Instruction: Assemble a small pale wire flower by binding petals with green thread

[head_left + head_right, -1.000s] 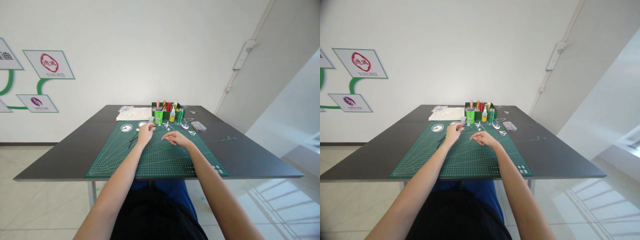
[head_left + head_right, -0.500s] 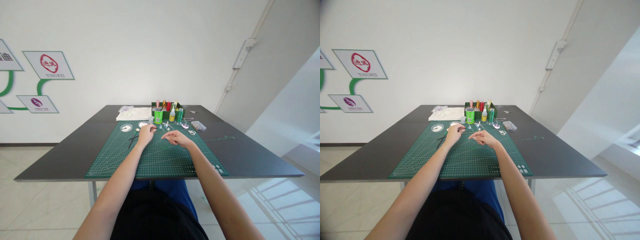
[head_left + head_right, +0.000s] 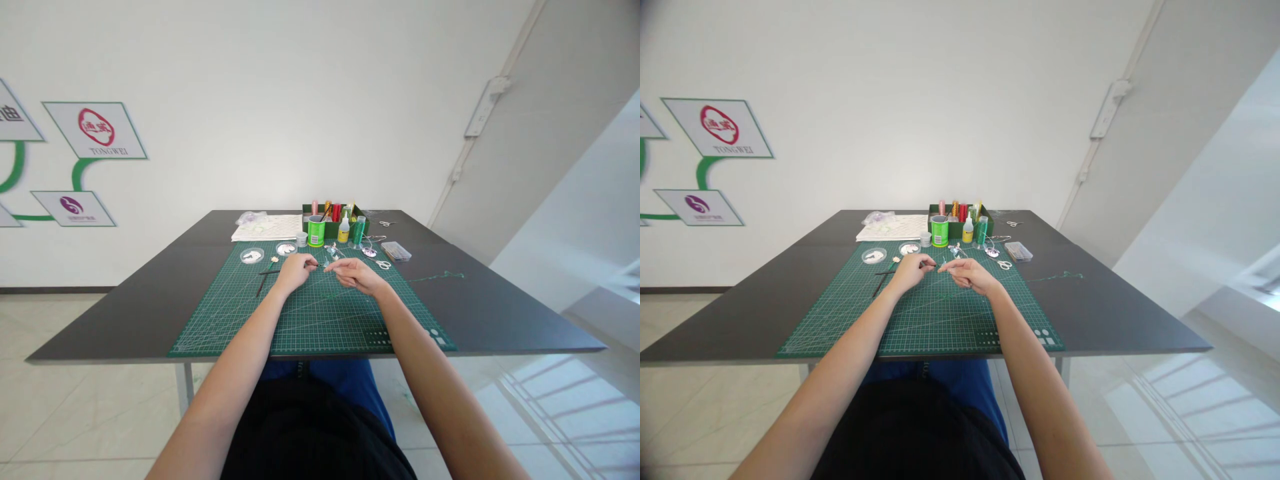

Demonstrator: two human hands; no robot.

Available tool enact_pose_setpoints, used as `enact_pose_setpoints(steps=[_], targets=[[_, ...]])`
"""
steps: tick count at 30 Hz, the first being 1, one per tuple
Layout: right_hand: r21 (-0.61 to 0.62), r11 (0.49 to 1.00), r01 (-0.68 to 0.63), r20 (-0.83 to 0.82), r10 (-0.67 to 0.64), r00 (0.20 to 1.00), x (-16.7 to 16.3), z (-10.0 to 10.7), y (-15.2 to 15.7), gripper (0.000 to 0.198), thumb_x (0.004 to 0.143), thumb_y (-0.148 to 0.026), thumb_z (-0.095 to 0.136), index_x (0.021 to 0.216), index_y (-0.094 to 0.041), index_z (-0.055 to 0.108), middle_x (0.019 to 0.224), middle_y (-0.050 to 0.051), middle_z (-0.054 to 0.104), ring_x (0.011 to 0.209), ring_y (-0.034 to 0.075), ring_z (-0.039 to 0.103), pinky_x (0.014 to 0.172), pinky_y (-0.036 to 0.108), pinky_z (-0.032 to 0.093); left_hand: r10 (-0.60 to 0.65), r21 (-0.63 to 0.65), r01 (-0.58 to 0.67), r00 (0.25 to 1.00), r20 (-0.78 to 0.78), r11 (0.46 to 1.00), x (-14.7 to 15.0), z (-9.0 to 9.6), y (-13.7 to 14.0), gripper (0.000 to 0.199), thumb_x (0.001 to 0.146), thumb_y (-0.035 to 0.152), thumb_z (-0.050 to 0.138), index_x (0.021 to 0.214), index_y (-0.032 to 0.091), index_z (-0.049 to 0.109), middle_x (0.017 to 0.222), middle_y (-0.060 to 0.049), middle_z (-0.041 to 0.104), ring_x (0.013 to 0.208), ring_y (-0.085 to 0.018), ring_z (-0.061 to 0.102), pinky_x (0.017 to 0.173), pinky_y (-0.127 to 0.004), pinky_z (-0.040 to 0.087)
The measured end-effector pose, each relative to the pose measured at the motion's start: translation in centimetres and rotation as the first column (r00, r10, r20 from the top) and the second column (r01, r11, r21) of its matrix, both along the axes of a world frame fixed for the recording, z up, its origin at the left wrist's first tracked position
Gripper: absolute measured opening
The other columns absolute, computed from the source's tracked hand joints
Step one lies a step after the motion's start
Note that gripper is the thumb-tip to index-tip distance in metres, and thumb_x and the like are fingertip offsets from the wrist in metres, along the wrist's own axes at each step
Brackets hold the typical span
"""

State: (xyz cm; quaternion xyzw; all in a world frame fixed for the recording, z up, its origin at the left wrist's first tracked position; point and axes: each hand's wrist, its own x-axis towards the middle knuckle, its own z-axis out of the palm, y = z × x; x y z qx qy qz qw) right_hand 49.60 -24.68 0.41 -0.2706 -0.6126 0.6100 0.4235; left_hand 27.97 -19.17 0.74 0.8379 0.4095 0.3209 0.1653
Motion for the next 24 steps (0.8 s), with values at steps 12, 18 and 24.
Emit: enact_pose_setpoints(steps=[12,18,24], targets=[[-0.034,0.994,0.106,-0.087,-0.108,0.990,-0.07,0.14,0.05,0.030,0.081,-0.032,0.075,0.104,-0.013,0.071,0.041,-0.012,0.031,0.040,0.005,0.018,0.046,0.025,0.010,-0.096,-0.053,0.093,0.993,-0.061,0.994,0.20,0.18,-0.35,0.013,0.084,0.012,0.070,0.092,0.018,0.078,0.089,-0.004,0.079,0.080,-0.018,0.070,0.080,-0.029,0.051],[-0.030,0.986,0.162,-0.108,-0.165,0.980,0.04,-0.19,0.39,0.035,0.081,-0.029,0.074,0.112,-0.013,0.070,0.042,-0.012,0.029,0.041,0.005,0.018,0.046,0.024,0.012,-0.175,-0.071,0.174,0.984,-0.014,0.982,0.28,0.18,-0.45,0.011,0.083,0.013,0.070,0.089,0.017,0.078,0.087,-0.004,0.079,0.078,-0.017,0.070,0.080,-0.029,0.052],[-0.034,0.982,0.187,-0.096,-0.189,0.977,-0.04,-0.39,0.63,0.037,0.081,-0.028,0.074,0.114,-0.012,0.070,0.043,-0.013,0.028,0.041,0.005,0.016,0.045,0.024,0.012,-0.241,-0.084,0.240,0.970,-0.004,0.967,0.30,0.08,-0.44,0.014,0.083,0.011,0.068,0.090,0.017,0.078,0.087,-0.004,0.079,0.078,-0.017,0.071,0.081,-0.028,0.053]])
